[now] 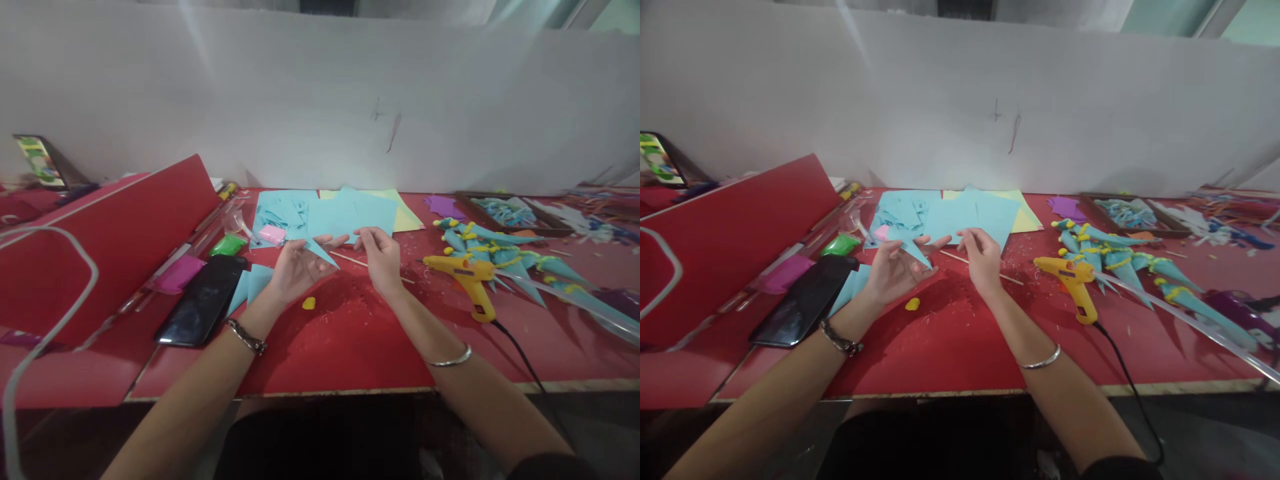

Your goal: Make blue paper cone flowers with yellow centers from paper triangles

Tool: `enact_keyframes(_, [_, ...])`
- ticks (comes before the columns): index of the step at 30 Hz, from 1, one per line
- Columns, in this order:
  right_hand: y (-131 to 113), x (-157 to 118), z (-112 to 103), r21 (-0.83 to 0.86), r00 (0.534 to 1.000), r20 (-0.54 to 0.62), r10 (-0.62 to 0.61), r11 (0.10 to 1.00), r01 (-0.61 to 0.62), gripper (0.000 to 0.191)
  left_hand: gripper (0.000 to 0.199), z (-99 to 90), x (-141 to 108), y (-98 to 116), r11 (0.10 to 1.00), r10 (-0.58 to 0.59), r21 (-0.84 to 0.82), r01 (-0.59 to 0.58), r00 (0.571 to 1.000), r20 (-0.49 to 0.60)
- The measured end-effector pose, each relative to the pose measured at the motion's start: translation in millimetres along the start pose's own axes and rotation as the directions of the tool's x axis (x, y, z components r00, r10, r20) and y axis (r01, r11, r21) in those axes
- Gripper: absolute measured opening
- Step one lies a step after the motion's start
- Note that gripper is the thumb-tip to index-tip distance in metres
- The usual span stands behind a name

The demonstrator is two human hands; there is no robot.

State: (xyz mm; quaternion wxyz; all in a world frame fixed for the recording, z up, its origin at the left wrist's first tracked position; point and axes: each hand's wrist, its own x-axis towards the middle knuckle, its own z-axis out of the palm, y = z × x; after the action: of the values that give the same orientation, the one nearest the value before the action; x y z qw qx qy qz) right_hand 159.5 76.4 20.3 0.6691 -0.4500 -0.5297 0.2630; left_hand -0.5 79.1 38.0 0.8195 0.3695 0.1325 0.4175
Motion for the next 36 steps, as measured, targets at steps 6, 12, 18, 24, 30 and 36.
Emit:
enact_keyframes(6, [5, 1, 4, 0.312, 0.960, 0.073, 0.270, 0.908, -0.279, 0.016, 0.027, -1.0, 2, -4, 0.998, 0.001, 0.069, 0.001, 0.999, -0.033])
enact_keyframes(12, [2, 0, 5, 0.466, 0.932, 0.150, 0.331, 0.807, -0.362, 0.021, 0.022, -1.7, 5, -10, 0.967, 0.055, 0.252, -0.024, 0.992, -0.114])
enact_keyframes(18, [4, 2, 4, 0.495, 0.923, 0.131, 0.363, 0.782, -0.378, 0.016, 0.021, -0.5, 6, -12, 0.939, 0.077, 0.343, -0.017, 0.984, -0.162])
enact_keyframes(24, [4, 2, 6, 0.522, 0.904, 0.193, 0.382, 0.740, -0.424, 0.018, 0.021, -2.8, 7, -13, 0.932, 0.079, 0.360, -0.027, 0.988, -0.130])
enact_keyframes(30, [2, 1, 4, 0.477, 0.889, 0.192, 0.416, 0.752, -0.455, 0.017, 0.021, -3.5, 7, -14, 0.924, 0.080, 0.382, -0.025, 0.988, -0.129])
enact_keyframes(36, [2, 2, 5, 0.485, 0.901, 0.208, 0.381, 0.759, -0.433, 0.020, 0.021, -3.6, 8, -14, 0.915, 0.067, 0.402, -0.009, 0.989, -0.132])
